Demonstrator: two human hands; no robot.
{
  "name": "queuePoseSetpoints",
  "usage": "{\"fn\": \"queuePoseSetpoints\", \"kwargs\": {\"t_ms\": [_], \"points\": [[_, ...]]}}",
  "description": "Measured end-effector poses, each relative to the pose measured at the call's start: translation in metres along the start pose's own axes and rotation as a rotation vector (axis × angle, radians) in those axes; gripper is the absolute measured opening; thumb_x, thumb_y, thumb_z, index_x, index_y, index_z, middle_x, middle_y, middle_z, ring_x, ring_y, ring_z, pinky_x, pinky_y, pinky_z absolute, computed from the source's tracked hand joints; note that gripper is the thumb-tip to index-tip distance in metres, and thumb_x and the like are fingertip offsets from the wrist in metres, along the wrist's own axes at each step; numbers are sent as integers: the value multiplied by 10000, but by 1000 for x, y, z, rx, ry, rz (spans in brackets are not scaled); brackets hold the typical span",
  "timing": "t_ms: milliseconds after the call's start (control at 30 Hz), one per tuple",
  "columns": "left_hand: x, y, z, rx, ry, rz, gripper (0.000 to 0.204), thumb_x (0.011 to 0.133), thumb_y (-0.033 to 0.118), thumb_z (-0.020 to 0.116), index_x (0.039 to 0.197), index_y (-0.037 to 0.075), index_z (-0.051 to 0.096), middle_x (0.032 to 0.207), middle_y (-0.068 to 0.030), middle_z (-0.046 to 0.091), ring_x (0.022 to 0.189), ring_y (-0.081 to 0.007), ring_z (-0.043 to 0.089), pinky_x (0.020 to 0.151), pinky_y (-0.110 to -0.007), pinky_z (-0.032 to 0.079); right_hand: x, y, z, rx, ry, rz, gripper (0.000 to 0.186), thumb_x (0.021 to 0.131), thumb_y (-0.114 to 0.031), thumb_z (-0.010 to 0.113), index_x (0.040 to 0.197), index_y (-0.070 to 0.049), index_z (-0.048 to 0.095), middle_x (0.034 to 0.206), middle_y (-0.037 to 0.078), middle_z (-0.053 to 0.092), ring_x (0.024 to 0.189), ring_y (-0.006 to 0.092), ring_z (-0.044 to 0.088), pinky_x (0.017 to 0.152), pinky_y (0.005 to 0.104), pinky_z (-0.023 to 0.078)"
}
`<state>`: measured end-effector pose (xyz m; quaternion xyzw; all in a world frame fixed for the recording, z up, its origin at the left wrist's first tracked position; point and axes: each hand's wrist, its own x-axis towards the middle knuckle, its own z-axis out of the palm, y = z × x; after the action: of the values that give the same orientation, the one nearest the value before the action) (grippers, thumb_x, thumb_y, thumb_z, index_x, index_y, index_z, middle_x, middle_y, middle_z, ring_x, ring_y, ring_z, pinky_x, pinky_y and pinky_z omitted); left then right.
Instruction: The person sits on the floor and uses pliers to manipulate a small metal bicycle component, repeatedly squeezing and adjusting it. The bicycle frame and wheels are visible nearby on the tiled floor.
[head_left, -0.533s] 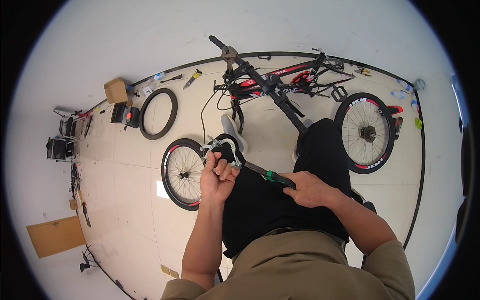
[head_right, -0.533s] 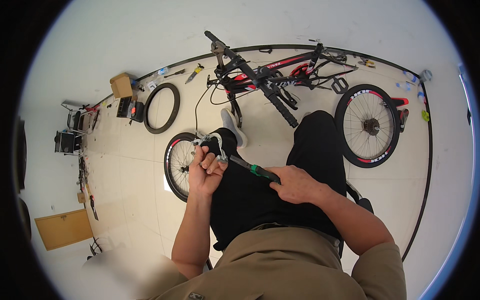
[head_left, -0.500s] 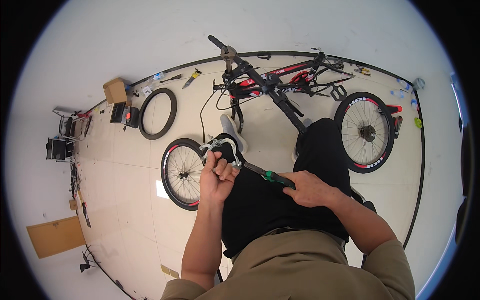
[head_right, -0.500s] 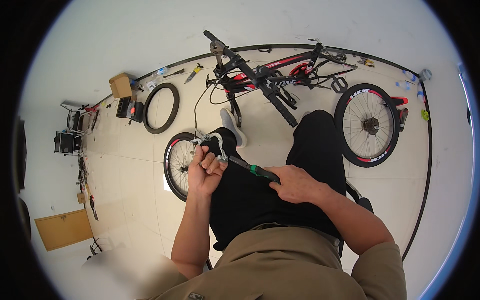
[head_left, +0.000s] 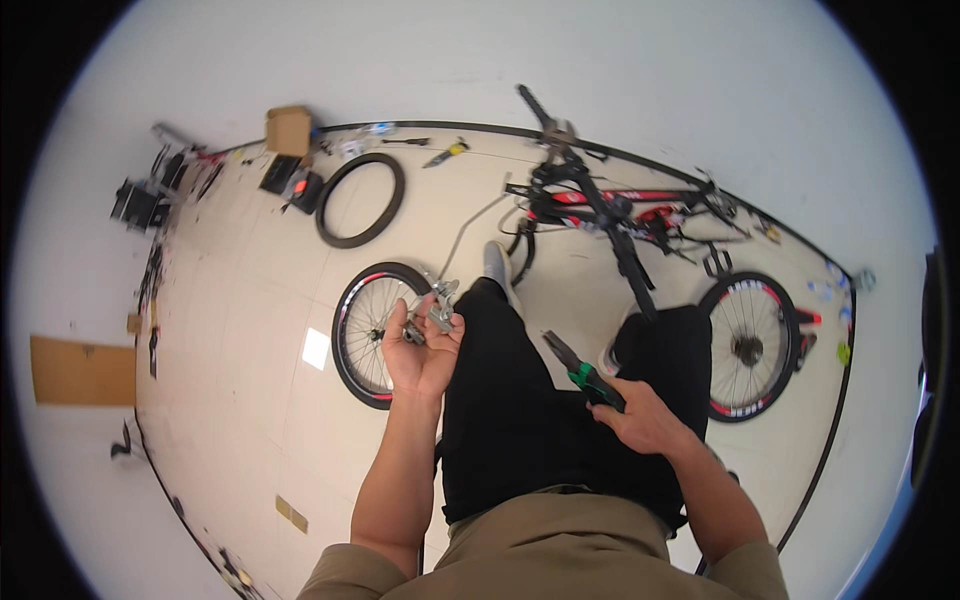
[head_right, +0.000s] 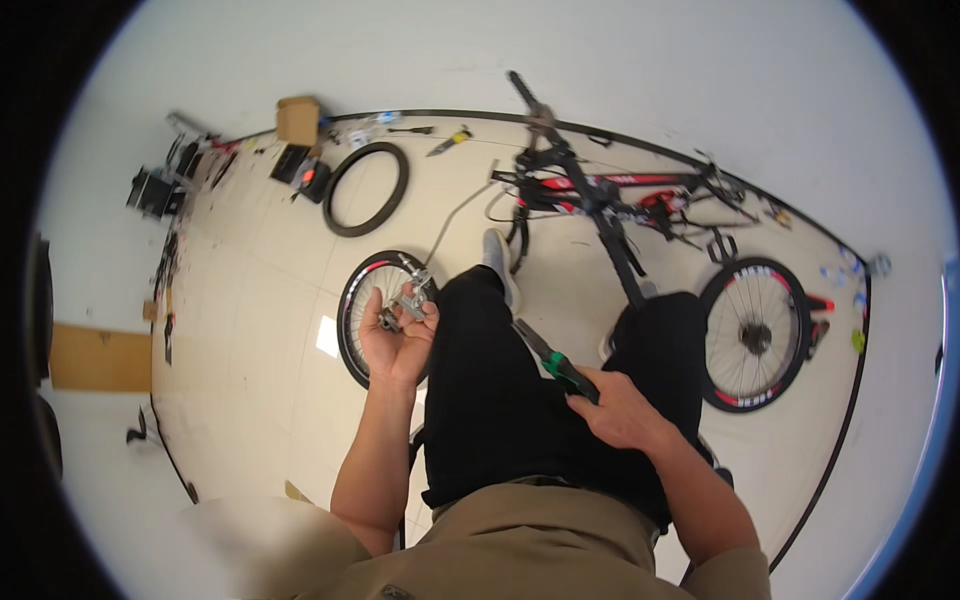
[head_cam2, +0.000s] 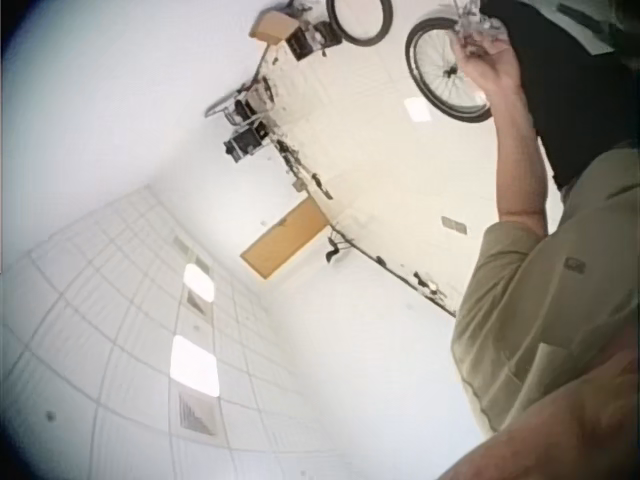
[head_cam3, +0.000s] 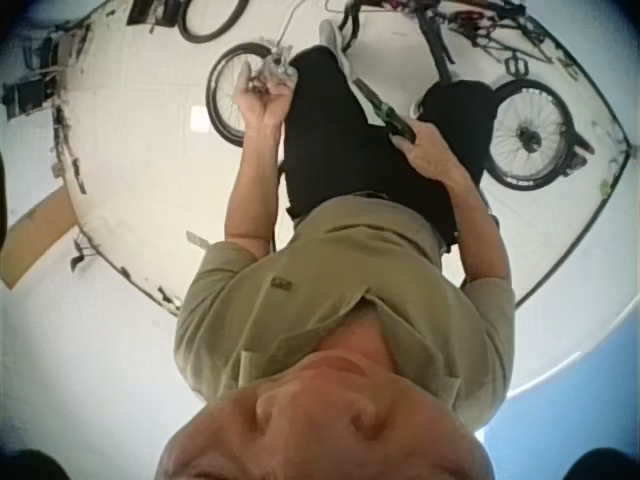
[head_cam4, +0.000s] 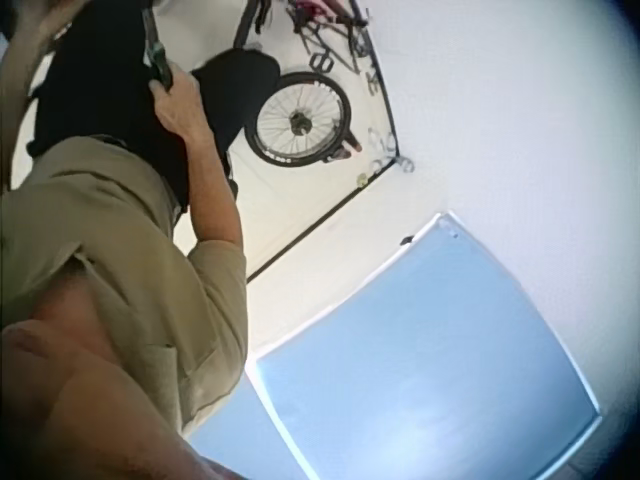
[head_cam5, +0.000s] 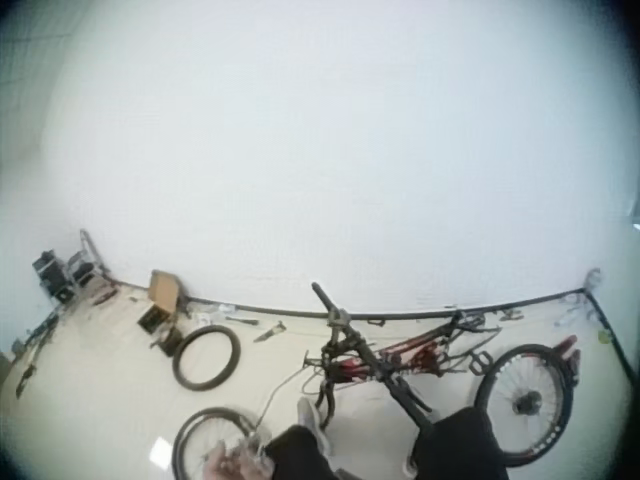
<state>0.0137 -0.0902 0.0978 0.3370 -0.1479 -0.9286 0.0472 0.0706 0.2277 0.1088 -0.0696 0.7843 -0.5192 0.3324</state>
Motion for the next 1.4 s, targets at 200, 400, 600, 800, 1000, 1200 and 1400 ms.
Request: {"fn": "queuePoseSetpoints", "kwargs": {"t_ms": [200, 400, 600, 800, 1000, 1200, 1400], "points": [[10, 20, -21, -129, -212, -118, 341, 929, 202, 653, 1144, -51, 575, 1035, -128, 672, 952, -266, 629, 823, -388, 524, 10, -16, 21, 394, -40, 124, 236, 943, -125, 637, 1143, 1, 648, 971, 73, 713, 842, 141, 679, 638, 290, 518], [9, -4, -22, 258, -56, -165, 263, 935, 213, 606, 1089, -1, 616, 819, -63, 683, 773, -198, 651, 782, -374, 536, 16, -29, 41, 299, -150, 99, 201, 950, -168, 639, 1059, 0, 641, 886, 61, 687, 746, 116, 605, 613, 285, 484], [15, 3, -23, 430, -87, -6, 306, 968, 316, 608, 1056, 23, 597, 779, -92, 697, 698, -214, 669, 631, -383, 567, 32, -44, 37, 73, -357, 164, 252, 955, -130, 630, 1155, 20, 595, 1047, 87, 695, 870, 134, 680, 585, 261, 519], [14, 25, -11, 149, -86, 61, 308, 966, 300, 640, 1022, 6, 568, 858, -142, 701, 755, -211, 669, 686, -342, 558, 50, -53, 58, 474, -344, 132, 334, 959, -77, 586, 1283, 8, 582, 1083, 114, 695, 900, 180, 705, 583, 267, 528], [24, 30, -19, -10, -86, 109, 202, 972, 257, 680, 1027, 74, 614, 762, -45, 648, 662, -148, 600, 573, -287, 464, 61, -63, 72, 477, -350, 107, 383, 961, -67, 577, 1337, 4, 559, 1095, 122, 693, 912, 193, 708, 572, 265, 528], [30, 19, -29, 395, 42, 176, 254, 940, 276, 721, 953, 54, 597, 623, -42, 579, 492, -139, 513, 428, -275, 349, 61, -69, 79, 384, -398, 147, 373, 966, -77, 576, 1330, 3, 562, 1095, 125, 692, 909, 196, 710, 576, 269, 534], [22, 14, -17, 529, 31, 287, 235, 923, 241, 749, 849, 76, 598, 572, -38, 567, 450, -129, 496, 421, -273, 342, 61, -61, 85, 447, -441, 185, 429, 977, -105, 594, 1393, -16, 534, 1127, 138, 688, 948, 222, 707, 606, 286, 575]]}}
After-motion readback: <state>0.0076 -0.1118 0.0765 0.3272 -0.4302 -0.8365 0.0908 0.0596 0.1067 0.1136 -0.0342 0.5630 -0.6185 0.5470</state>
